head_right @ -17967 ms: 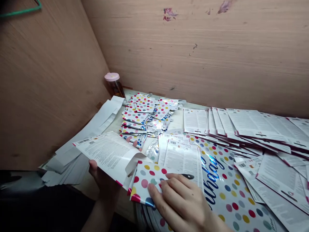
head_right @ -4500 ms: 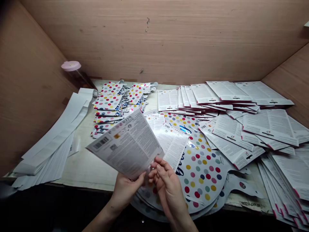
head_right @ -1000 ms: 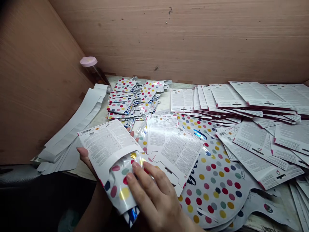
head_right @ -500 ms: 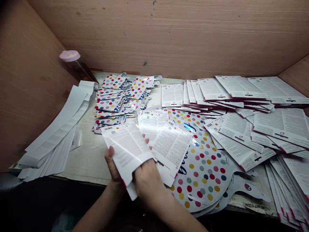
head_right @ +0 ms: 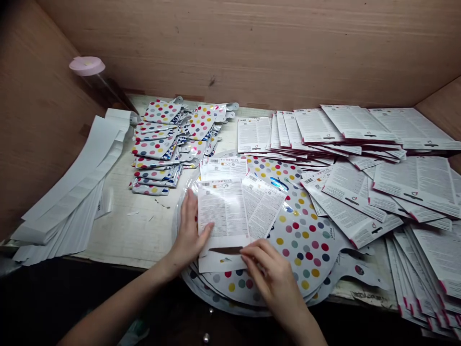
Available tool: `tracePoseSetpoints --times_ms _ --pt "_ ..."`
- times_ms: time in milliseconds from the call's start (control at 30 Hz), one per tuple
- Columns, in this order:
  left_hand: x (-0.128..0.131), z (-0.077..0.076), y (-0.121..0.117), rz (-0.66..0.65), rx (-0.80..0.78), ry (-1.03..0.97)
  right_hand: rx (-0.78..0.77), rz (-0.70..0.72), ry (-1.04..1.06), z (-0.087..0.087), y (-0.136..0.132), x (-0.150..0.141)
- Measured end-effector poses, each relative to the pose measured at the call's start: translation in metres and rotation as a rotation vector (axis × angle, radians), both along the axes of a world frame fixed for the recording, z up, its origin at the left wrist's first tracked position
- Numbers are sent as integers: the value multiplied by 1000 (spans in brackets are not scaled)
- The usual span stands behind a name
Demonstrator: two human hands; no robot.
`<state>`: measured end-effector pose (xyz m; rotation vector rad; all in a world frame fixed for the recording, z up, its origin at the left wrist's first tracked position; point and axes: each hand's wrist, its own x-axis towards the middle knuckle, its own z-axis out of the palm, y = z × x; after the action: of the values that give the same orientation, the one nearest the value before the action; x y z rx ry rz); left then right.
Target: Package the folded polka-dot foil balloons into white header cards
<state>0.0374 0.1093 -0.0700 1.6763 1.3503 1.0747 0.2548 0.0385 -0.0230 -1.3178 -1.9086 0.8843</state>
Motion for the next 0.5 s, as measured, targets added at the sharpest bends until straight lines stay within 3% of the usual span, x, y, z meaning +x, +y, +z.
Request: tracePoseSetpoints --times_ms 100,167,300,500 --pt "1 -3 4 -344 321 489 115 -165 -44 -34 7 -4" --pt "4 -5 11 -548 345 628 171 -202 -98 -51 8 -12" --pt "4 -4 26 -609 245 749 230 -194 -176 -61 4 -20" --pt "-8 20 32 -728 175 704 270 -152 -274 -52 6 -17"
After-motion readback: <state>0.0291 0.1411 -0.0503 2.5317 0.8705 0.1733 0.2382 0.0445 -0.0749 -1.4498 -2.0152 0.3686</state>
